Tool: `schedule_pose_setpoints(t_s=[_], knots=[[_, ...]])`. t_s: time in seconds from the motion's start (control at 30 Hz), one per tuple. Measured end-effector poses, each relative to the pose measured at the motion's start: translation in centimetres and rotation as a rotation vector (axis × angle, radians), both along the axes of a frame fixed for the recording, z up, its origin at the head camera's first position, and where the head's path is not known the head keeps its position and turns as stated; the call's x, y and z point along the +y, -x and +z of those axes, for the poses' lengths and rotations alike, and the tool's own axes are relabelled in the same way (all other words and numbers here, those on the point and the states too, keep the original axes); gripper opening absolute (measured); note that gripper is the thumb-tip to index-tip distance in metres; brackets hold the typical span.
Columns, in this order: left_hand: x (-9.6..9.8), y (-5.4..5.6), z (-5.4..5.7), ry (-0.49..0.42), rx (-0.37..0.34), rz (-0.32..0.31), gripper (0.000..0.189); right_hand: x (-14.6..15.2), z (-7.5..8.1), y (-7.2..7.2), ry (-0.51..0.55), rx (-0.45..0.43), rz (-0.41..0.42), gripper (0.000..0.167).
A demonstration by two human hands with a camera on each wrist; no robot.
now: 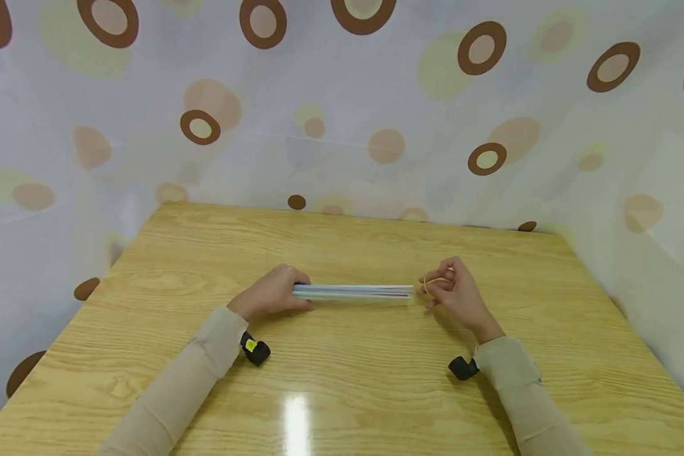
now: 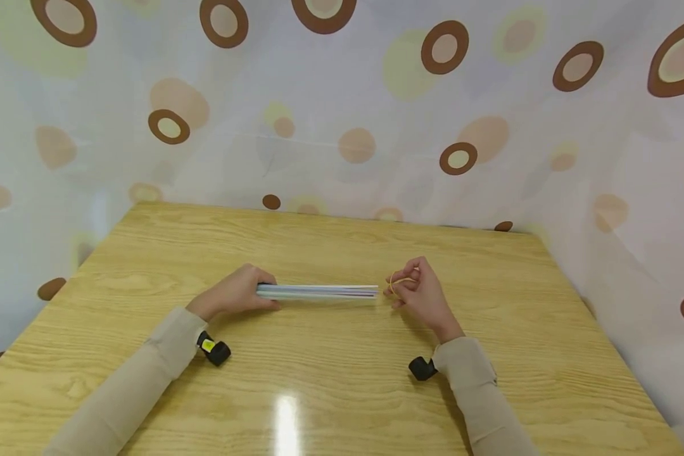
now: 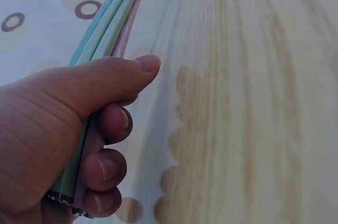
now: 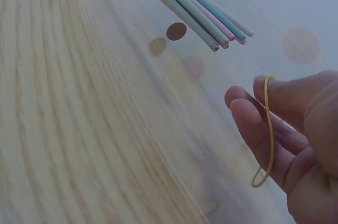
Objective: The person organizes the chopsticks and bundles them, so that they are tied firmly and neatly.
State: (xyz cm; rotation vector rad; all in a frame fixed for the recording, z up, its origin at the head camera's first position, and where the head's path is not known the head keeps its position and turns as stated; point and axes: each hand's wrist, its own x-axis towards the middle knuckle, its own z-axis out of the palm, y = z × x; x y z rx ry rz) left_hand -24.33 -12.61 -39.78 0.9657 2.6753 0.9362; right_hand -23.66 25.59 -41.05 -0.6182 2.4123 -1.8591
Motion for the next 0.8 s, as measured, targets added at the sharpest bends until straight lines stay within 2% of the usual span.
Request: schedule_pose_setpoints(t_s=[0.23,0.37,0.5,0.8], knots=[[-0.3,0.2,0.1,-0.003,-0.015,0.01,0.014,-0.3,0.2,0.0,-0.004,-0.051,0.042,0.022],[-0.3,0.2,0.2,-0.005,-0.031,0.022,0.014,-0.5,0.4,0.0,0.014,-0.03,0.012,0.021],[-0.2,0.2,0.4,-0.018,-0.038,0.02,0.013,-0.7,0.6,0.0,0.027,0.004,-0.016,0.03],[0.2,-0.2,0.5,-0.032,-0.05,0.013,0.012,-1.4,0.4,-0.9,0.075,0.059,0.038,0.033]])
